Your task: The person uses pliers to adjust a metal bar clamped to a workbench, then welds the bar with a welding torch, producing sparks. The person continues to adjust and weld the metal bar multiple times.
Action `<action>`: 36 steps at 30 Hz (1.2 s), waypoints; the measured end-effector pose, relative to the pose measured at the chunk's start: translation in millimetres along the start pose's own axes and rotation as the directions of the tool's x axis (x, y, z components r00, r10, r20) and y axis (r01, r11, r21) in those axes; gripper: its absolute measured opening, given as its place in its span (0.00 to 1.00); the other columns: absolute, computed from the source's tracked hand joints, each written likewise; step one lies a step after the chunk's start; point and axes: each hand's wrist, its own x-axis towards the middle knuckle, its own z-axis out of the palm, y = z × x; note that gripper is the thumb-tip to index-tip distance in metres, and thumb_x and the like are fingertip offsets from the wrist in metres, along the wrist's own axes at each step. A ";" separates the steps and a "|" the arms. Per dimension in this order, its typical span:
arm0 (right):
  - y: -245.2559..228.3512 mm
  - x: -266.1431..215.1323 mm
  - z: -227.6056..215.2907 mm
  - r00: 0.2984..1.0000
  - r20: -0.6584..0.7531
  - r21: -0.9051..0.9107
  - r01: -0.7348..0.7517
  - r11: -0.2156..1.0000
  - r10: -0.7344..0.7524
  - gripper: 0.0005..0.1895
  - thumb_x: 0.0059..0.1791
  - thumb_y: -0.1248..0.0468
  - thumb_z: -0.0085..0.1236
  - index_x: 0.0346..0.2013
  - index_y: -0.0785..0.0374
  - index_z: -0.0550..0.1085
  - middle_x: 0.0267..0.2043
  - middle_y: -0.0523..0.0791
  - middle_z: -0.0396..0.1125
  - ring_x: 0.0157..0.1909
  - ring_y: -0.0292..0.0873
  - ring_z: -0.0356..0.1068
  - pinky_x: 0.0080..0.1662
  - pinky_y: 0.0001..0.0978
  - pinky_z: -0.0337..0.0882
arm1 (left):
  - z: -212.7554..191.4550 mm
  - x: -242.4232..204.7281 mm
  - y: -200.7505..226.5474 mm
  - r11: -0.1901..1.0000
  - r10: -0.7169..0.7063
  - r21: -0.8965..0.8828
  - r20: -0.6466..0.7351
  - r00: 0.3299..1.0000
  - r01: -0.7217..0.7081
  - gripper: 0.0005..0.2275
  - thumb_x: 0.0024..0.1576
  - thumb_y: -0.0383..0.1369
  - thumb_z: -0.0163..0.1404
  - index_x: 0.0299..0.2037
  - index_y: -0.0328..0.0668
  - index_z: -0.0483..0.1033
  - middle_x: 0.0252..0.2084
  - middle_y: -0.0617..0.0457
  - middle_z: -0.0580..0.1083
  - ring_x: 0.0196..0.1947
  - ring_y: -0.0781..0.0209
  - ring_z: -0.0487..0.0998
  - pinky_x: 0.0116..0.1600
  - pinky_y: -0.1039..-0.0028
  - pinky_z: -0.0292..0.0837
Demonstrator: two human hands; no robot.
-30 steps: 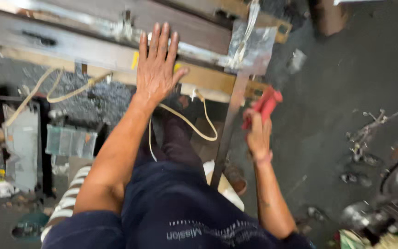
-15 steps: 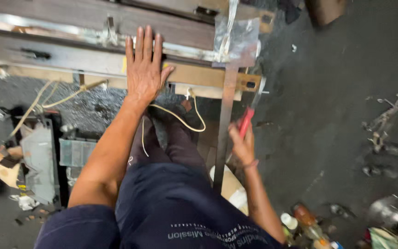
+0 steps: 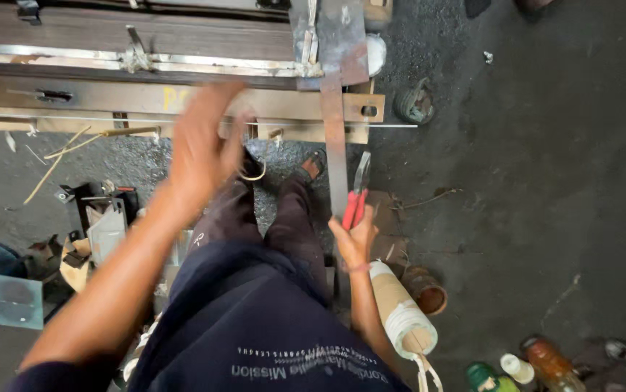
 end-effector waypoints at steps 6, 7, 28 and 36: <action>13.0 -22.0 -13.0 0.976 -0.110 0.304 0.213 0.929 -0.188 0.38 0.37 0.68 0.67 0.60 0.66 0.63 0.54 0.51 0.70 0.54 0.43 0.71 0.55 0.37 0.69 | 132.3 -85.5 73.0 0.975 -0.020 -0.216 0.132 0.991 0.048 0.22 0.66 0.40 0.50 0.60 0.24 0.67 0.54 0.29 0.74 0.55 0.32 0.75 0.59 0.57 0.70; 18.0 -21.3 -11.0 0.965 -0.112 0.346 0.261 0.901 -0.237 0.37 0.39 0.68 0.67 0.60 0.67 0.63 0.56 0.51 0.68 0.56 0.43 0.69 0.56 0.37 0.68 | 159.1 -91.3 61.6 0.981 -0.064 -0.175 0.101 0.993 0.081 0.28 0.66 0.45 0.51 0.61 0.21 0.64 0.53 0.24 0.73 0.53 0.29 0.76 0.57 0.56 0.70; 28.9 38.1 35.6 0.941 -0.173 -0.020 0.293 0.956 -0.292 0.38 0.34 0.59 0.65 0.57 0.62 0.67 0.46 0.57 0.72 0.50 0.63 0.71 0.55 0.53 0.67 | 96.7 -58.3 44.7 0.999 -0.035 0.036 0.635 0.772 0.015 0.15 0.60 0.45 0.49 0.36 0.41 0.80 0.34 0.42 0.80 0.34 0.38 0.80 0.39 0.50 0.75; 19.5 39.3 37.4 0.952 -0.178 0.013 0.257 0.966 -0.251 0.32 0.37 0.55 0.67 0.53 0.62 0.69 0.42 0.54 0.75 0.45 0.57 0.77 0.53 0.48 0.72 | -19.2 54.5 -77.2 0.992 0.026 0.120 0.110 0.994 -0.040 0.08 0.66 0.30 0.56 0.50 0.34 0.78 0.44 0.38 0.77 0.43 0.38 0.78 0.48 0.54 0.73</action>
